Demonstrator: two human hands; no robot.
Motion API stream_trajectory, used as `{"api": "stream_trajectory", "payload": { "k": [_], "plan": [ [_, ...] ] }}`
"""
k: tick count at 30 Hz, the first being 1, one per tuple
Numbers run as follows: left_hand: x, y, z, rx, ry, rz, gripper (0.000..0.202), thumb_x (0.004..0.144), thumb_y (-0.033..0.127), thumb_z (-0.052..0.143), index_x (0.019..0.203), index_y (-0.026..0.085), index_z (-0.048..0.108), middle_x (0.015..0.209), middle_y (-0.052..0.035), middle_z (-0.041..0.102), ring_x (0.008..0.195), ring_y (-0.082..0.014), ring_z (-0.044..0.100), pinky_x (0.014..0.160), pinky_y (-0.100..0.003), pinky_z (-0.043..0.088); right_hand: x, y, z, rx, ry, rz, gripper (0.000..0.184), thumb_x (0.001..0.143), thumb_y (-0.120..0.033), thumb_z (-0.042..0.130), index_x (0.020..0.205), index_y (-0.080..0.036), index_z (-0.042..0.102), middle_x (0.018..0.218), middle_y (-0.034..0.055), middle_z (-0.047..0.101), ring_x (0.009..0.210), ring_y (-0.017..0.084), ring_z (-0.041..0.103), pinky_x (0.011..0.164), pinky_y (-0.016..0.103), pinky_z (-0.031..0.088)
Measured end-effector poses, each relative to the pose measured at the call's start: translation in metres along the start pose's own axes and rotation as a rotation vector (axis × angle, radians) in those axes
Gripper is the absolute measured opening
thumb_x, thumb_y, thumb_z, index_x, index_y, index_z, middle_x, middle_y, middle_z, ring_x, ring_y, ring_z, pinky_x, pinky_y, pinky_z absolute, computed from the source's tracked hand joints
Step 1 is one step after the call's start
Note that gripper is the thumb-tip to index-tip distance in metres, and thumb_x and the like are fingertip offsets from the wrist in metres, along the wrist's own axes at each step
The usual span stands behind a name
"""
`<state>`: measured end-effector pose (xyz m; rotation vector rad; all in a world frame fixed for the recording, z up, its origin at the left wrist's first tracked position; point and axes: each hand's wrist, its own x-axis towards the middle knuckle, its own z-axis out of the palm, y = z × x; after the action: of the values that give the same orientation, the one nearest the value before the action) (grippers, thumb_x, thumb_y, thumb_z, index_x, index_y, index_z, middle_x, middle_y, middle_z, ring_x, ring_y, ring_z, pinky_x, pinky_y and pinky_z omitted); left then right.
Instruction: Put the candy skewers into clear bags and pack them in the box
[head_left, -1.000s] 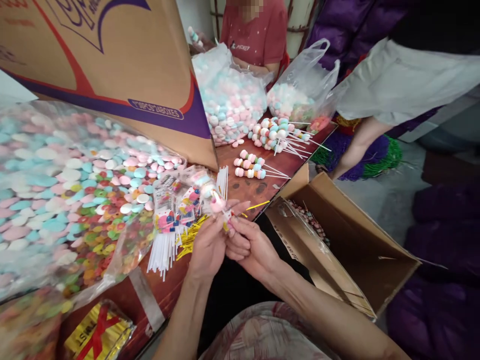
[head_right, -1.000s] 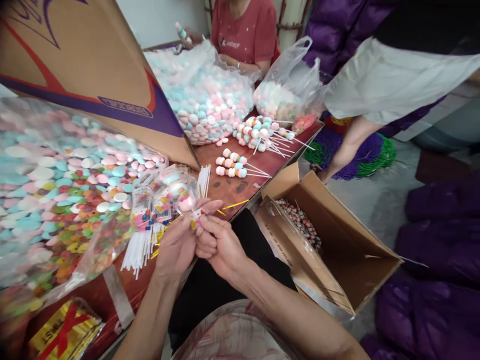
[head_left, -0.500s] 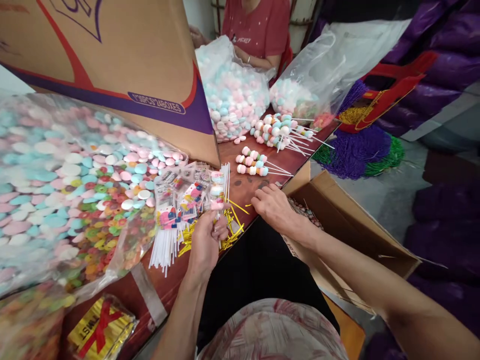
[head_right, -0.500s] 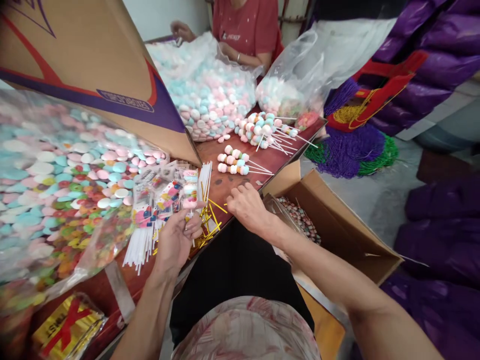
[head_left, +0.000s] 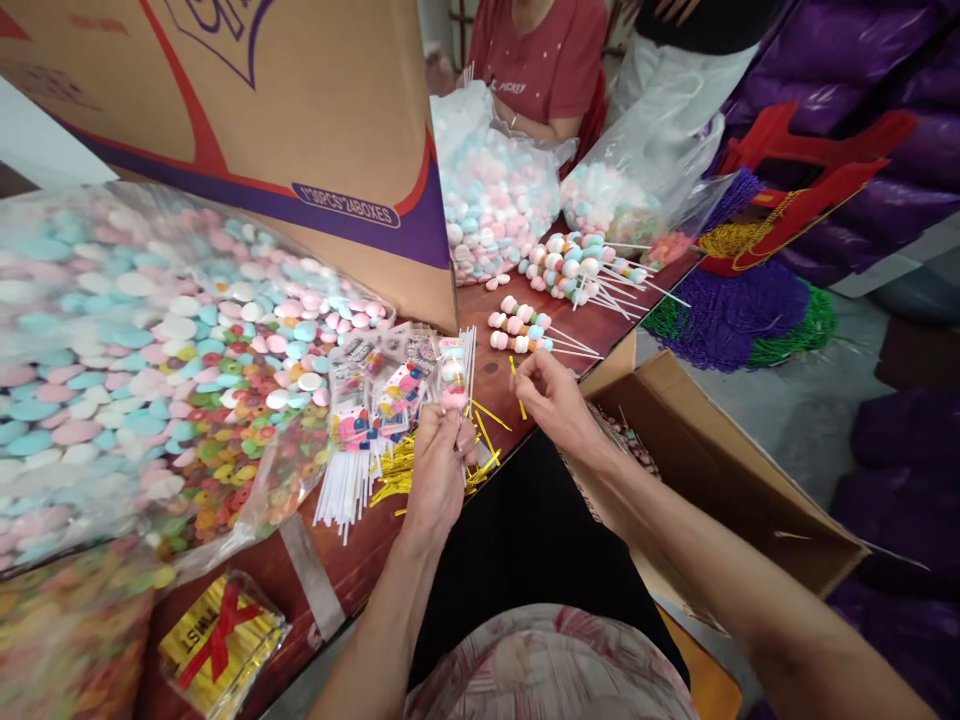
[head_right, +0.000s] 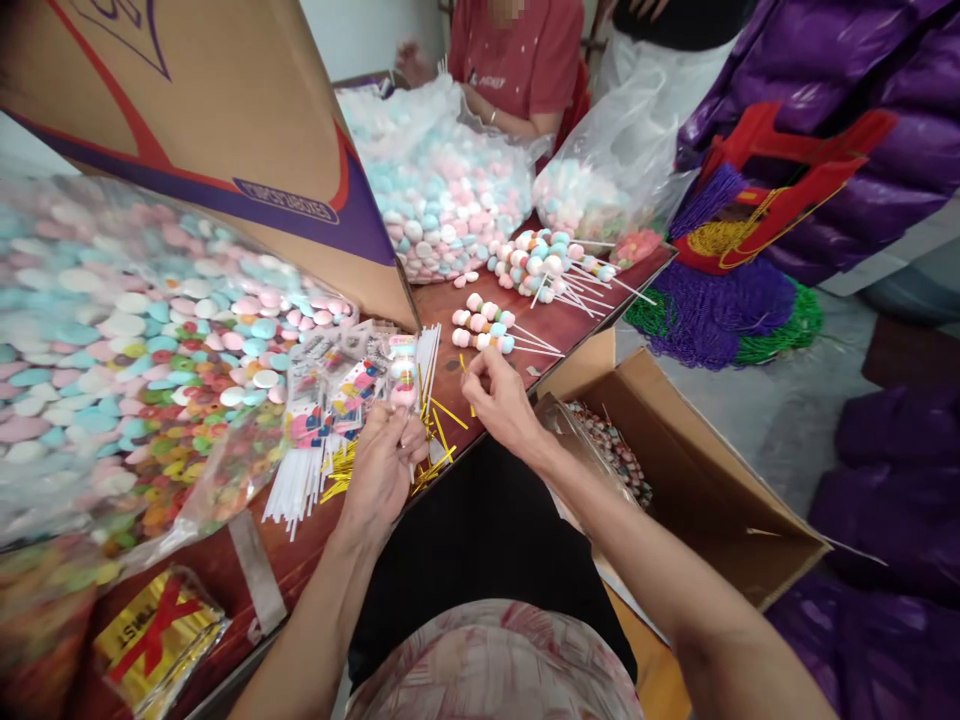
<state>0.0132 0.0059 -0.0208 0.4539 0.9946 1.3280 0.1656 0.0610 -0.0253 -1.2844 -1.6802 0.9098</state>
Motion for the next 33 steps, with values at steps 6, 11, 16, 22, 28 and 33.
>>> {"api": "stream_trajectory", "payload": {
  "k": [6, 11, 16, 22, 28, 33],
  "plan": [
    [0.009, -0.004, 0.004, 0.001, 0.015, -0.010, 0.029, 0.075, 0.033, 0.075, 0.082, 0.017, 0.053, 0.065, 0.0056, 0.048, 0.047, -0.0018, 0.029, 0.046, -0.015, 0.028, -0.016, -0.028, 0.021, 0.824, -0.024, 0.186, 0.038, 0.077, -0.025, 0.070, 0.112, -0.024, 0.057, 0.072, -0.0050, 0.065, 0.053, 0.010, 0.054, 0.054, 0.024, 0.043],
    [0.009, -0.011, 0.015, 0.026, 0.063, 0.052, 0.021, 0.077, 0.027, 0.068, 0.081, 0.018, 0.050, 0.060, 0.0070, 0.043, 0.045, -0.0028, 0.028, 0.042, -0.015, 0.020, -0.029, -0.027, 0.031, 0.842, 0.195, 0.328, 0.020, 0.070, -0.027, 0.078, 0.085, -0.019, 0.068, 0.067, -0.0022, 0.068, 0.052, 0.010, 0.056, 0.053, 0.023, 0.044],
    [0.006, -0.019, 0.019, 0.138, 0.080, 0.161, 0.017, 0.083, 0.030, 0.062, 0.088, 0.022, 0.048, 0.061, 0.0076, 0.045, 0.045, -0.0044, 0.027, 0.041, -0.017, 0.018, -0.035, -0.025, 0.035, 0.670, 0.245, 0.285, 0.010, 0.074, -0.027, 0.074, 0.077, -0.018, 0.071, 0.065, -0.0020, 0.067, 0.055, 0.010, 0.054, 0.053, 0.023, 0.042],
    [0.007, -0.023, 0.017, 0.173, 0.051, 0.220, 0.013, 0.080, 0.024, 0.062, 0.080, 0.020, 0.050, 0.066, 0.0057, 0.042, 0.052, -0.0060, 0.033, 0.047, -0.018, 0.027, -0.037, -0.032, 0.033, 0.623, 0.197, 0.312, 0.015, 0.074, -0.029, 0.072, 0.070, -0.017, 0.065, 0.064, -0.0019, 0.064, 0.055, 0.012, 0.055, 0.055, 0.024, 0.045],
    [0.003, -0.020, 0.017, 0.299, -0.016, 0.286, 0.013, 0.083, 0.030, 0.066, 0.082, 0.021, 0.056, 0.074, 0.0024, 0.051, 0.064, -0.0104, 0.047, 0.058, -0.020, 0.038, -0.036, -0.029, 0.034, 0.659, 0.199, 0.381, 0.019, 0.075, -0.033, 0.071, 0.071, -0.018, 0.059, 0.058, -0.0046, 0.057, 0.049, 0.010, 0.050, 0.049, 0.023, 0.042],
    [0.000, -0.017, 0.019, 0.405, -0.022, 0.385, 0.012, 0.085, 0.031, 0.066, 0.087, 0.020, 0.061, 0.084, -0.0005, 0.058, 0.079, -0.0132, 0.054, 0.074, -0.021, 0.042, -0.036, -0.029, 0.032, 0.661, 0.220, 0.357, 0.018, 0.075, -0.031, 0.072, 0.071, -0.019, 0.058, 0.060, -0.0045, 0.057, 0.051, 0.010, 0.050, 0.049, 0.023, 0.042]
  ]
}}
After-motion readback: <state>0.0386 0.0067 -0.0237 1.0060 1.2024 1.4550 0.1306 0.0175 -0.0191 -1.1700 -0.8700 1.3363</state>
